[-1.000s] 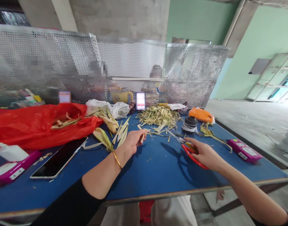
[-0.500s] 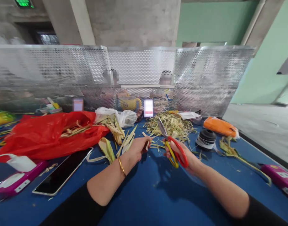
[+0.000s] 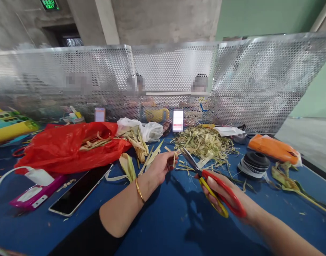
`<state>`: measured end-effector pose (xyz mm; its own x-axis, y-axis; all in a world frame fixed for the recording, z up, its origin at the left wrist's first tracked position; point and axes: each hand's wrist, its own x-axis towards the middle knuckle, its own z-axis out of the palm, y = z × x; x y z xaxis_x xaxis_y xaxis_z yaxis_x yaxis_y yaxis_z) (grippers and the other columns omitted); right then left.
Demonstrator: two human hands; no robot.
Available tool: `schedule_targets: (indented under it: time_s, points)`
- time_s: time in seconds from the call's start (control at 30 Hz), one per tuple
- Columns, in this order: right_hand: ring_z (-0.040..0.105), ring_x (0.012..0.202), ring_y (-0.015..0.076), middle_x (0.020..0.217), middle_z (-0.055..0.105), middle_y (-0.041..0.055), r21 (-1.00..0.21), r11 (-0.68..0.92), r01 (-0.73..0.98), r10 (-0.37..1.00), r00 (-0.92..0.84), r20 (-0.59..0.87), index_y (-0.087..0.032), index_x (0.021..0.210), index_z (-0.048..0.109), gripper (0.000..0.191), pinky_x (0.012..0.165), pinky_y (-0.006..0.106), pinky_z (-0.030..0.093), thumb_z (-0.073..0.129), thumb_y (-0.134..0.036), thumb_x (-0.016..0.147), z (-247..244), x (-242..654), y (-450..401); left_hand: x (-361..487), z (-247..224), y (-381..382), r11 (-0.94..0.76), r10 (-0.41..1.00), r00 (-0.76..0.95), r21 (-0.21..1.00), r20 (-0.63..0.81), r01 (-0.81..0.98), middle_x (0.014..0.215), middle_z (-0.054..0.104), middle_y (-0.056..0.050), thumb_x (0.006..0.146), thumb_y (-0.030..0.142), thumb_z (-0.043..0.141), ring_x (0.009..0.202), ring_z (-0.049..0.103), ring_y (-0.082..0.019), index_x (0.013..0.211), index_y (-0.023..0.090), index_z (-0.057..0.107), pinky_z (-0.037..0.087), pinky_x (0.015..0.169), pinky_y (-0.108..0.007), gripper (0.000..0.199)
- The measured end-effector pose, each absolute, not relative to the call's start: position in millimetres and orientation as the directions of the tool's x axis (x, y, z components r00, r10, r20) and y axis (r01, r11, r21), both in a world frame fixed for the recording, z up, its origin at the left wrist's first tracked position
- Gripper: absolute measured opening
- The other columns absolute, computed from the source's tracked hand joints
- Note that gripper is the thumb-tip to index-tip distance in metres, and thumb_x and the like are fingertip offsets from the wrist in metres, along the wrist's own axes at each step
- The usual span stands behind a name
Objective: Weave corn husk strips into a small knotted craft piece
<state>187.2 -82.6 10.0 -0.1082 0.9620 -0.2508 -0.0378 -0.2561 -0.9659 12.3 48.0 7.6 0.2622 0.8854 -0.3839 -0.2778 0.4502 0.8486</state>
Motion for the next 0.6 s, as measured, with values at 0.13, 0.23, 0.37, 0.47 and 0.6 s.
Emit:
schedule_targets:
  time_s: [0.13,0.23,0.37,0.47,0.6]
  points:
    - [0.042,0.048,0.0071,0.075,0.051,-0.0015,-0.972,-0.225,0.062,0.968,-0.103,-0.231,-0.022,0.099,0.056,0.058,0.039,0.02,0.034,0.063,-0.072,0.071,11.4,187.8,-84.0,11.8,6.1,45.8,0.353,0.926,0.231,0.899,-0.297,-0.258,0.068,0.064,-0.003,0.076,0.021,0.067,0.057,0.056,-0.008,0.072,0.012,0.066,0.039,0.05,-0.019,0.01]
    - [0.041,0.047,0.0068,0.073,0.05,-0.0023,-0.963,-0.229,0.139,0.96,-0.128,-0.247,-0.022,0.097,0.056,0.057,0.037,0.02,0.034,0.065,-0.071,0.069,13.0,187.0,-83.8,12.1,6.3,43.6,0.316,0.942,0.201,0.912,-0.269,-0.26,0.069,0.065,-0.003,0.078,0.019,0.064,0.058,0.058,-0.008,0.071,0.013,0.065,0.041,0.052,-0.019,0.009]
    - [0.042,0.049,0.0078,0.07,0.047,-0.0033,-0.955,-0.227,0.194,0.959,-0.124,-0.253,-0.022,0.095,0.055,0.057,0.038,0.019,0.036,0.065,-0.071,0.068,12.5,186.8,-82.9,13.2,4.4,43.6,0.317,0.943,0.199,0.902,-0.267,-0.291,0.068,0.066,-0.003,0.078,0.016,0.064,0.058,0.059,-0.01,0.069,0.014,0.064,0.045,0.055,-0.02,0.009]
    - [0.042,0.048,0.0077,0.067,0.046,-0.0043,-0.943,-0.23,0.242,0.955,-0.128,-0.266,-0.022,0.098,0.055,0.06,0.037,0.02,0.037,0.063,-0.073,0.068,9.9,188.4,-81.9,14.0,0.6,45.0,0.311,0.944,0.205,0.902,-0.257,-0.301,0.069,0.066,-0.004,0.078,0.016,0.064,0.059,0.06,-0.011,0.071,0.014,0.063,0.047,0.056,-0.021,0.008]
    - [0.042,0.047,0.0073,0.066,0.045,-0.0051,-0.937,-0.217,0.272,0.955,-0.139,-0.262,-0.021,0.101,0.053,0.057,0.038,0.019,0.038,0.06,-0.071,0.074,6.8,190.9,-80.6,15.7,-2.1,44.0,0.327,0.939,0.214,0.894,-0.269,-0.306,0.072,0.066,-0.003,0.079,0.014,0.064,0.063,0.063,-0.012,0.074,0.015,0.062,0.049,0.059,-0.022,0.006]
